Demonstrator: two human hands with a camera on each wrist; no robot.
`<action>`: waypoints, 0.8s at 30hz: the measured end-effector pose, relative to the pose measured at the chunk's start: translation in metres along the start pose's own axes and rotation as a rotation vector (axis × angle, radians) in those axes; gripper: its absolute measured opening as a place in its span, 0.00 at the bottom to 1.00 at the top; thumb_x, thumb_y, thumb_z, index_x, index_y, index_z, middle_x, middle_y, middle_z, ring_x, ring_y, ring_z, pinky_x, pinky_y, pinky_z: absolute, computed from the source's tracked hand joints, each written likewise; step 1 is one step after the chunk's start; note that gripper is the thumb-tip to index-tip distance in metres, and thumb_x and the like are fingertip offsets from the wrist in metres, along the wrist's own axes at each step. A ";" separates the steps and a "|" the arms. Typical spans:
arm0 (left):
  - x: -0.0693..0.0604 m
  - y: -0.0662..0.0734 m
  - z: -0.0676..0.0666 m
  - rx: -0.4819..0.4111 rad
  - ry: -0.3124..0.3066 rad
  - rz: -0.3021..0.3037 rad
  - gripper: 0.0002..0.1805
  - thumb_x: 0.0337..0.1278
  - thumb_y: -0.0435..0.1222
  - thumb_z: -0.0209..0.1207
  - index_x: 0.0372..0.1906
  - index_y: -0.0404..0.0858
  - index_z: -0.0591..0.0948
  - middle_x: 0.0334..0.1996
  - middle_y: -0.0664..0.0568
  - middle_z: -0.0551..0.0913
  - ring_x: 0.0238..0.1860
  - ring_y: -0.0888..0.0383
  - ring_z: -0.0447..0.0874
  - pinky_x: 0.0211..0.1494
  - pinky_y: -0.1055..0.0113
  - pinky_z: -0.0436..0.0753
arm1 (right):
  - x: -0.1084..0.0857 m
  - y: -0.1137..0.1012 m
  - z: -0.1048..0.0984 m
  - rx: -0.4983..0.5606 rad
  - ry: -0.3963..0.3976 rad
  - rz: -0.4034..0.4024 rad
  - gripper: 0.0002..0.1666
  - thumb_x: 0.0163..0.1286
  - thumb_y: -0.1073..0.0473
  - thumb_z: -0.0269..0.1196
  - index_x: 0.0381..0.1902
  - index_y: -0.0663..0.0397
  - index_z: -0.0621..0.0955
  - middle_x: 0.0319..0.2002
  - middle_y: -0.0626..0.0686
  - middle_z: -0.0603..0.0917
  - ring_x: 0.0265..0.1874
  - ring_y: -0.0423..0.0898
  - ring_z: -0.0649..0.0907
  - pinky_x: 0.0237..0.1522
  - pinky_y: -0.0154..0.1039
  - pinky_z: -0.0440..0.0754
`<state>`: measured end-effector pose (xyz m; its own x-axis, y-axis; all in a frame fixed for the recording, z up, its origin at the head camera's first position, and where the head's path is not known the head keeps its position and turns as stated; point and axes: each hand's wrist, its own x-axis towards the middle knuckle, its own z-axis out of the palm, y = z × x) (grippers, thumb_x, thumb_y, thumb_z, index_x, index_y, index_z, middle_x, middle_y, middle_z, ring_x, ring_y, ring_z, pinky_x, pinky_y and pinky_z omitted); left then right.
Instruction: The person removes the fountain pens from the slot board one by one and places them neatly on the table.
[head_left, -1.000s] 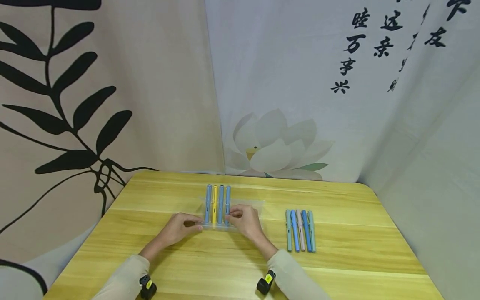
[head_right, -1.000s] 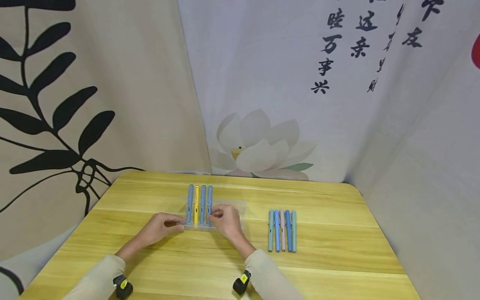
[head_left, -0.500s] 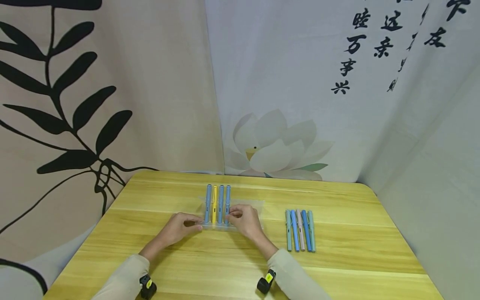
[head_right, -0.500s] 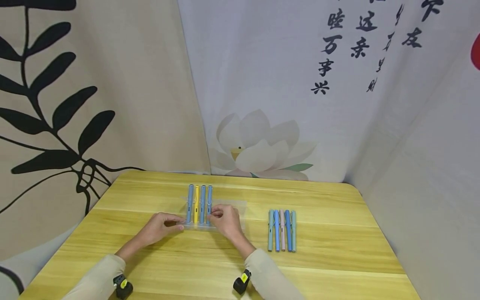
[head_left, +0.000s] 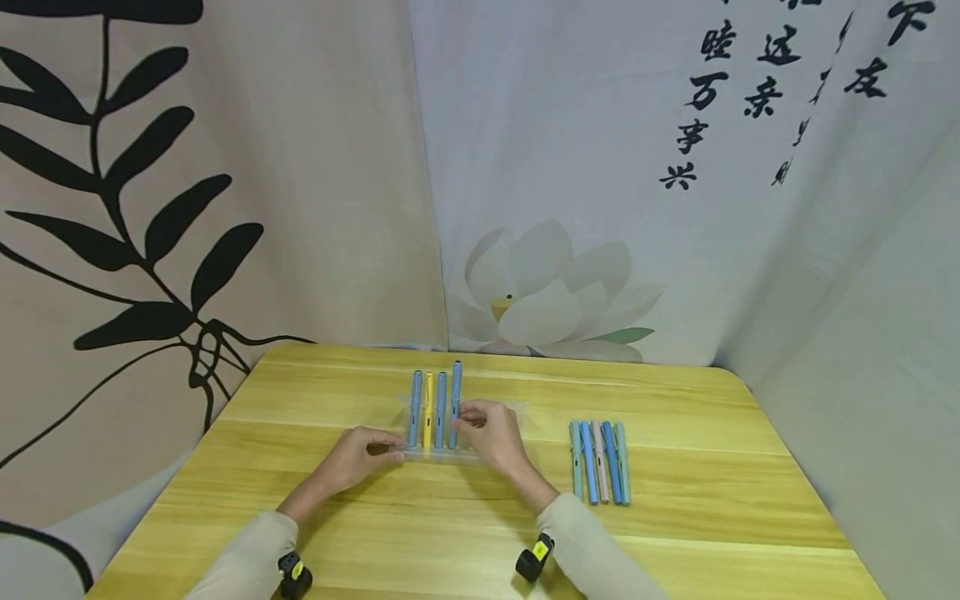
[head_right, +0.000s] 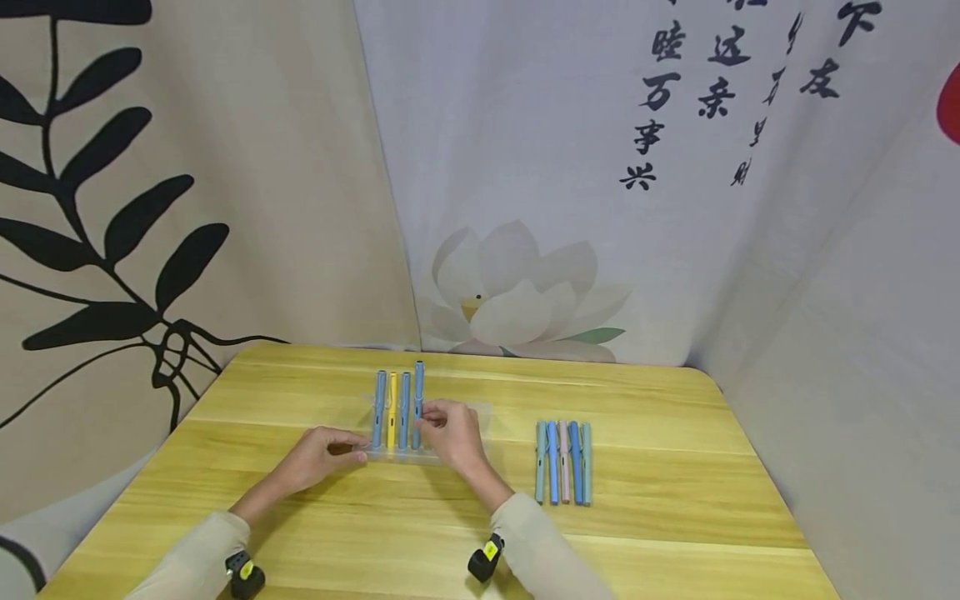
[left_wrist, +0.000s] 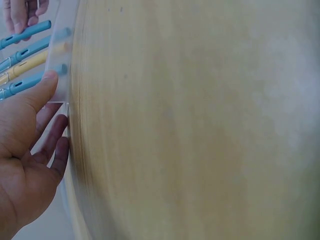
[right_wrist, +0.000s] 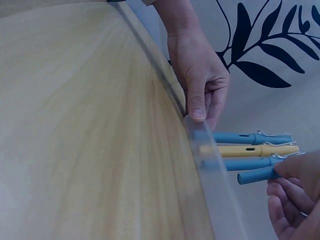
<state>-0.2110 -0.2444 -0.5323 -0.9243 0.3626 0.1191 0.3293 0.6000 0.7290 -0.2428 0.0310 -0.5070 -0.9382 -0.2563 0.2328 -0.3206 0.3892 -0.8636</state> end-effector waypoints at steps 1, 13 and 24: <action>0.000 0.000 0.000 0.000 -0.001 0.001 0.17 0.66 0.44 0.67 0.54 0.41 0.88 0.52 0.49 0.89 0.54 0.48 0.86 0.56 0.50 0.85 | 0.000 -0.001 -0.001 -0.003 0.002 -0.001 0.10 0.69 0.61 0.70 0.46 0.58 0.88 0.39 0.51 0.91 0.37 0.42 0.88 0.40 0.34 0.87; -0.001 0.000 -0.001 -0.002 0.008 -0.016 0.17 0.65 0.44 0.67 0.54 0.41 0.88 0.51 0.49 0.89 0.54 0.48 0.86 0.59 0.47 0.83 | -0.008 -0.009 -0.025 -0.024 0.013 -0.026 0.12 0.70 0.58 0.69 0.48 0.56 0.88 0.40 0.49 0.91 0.39 0.43 0.89 0.42 0.36 0.87; -0.001 0.002 -0.001 -0.007 0.012 -0.019 0.16 0.65 0.42 0.67 0.53 0.41 0.88 0.53 0.47 0.88 0.56 0.45 0.85 0.60 0.44 0.82 | -0.019 -0.010 -0.052 -0.036 0.043 0.011 0.12 0.70 0.56 0.69 0.50 0.53 0.88 0.42 0.49 0.91 0.41 0.43 0.88 0.45 0.38 0.87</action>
<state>-0.2101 -0.2442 -0.5303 -0.9326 0.3426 0.1138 0.3109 0.6018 0.7356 -0.2284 0.0781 -0.4790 -0.9463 -0.2135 0.2427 -0.3136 0.4237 -0.8498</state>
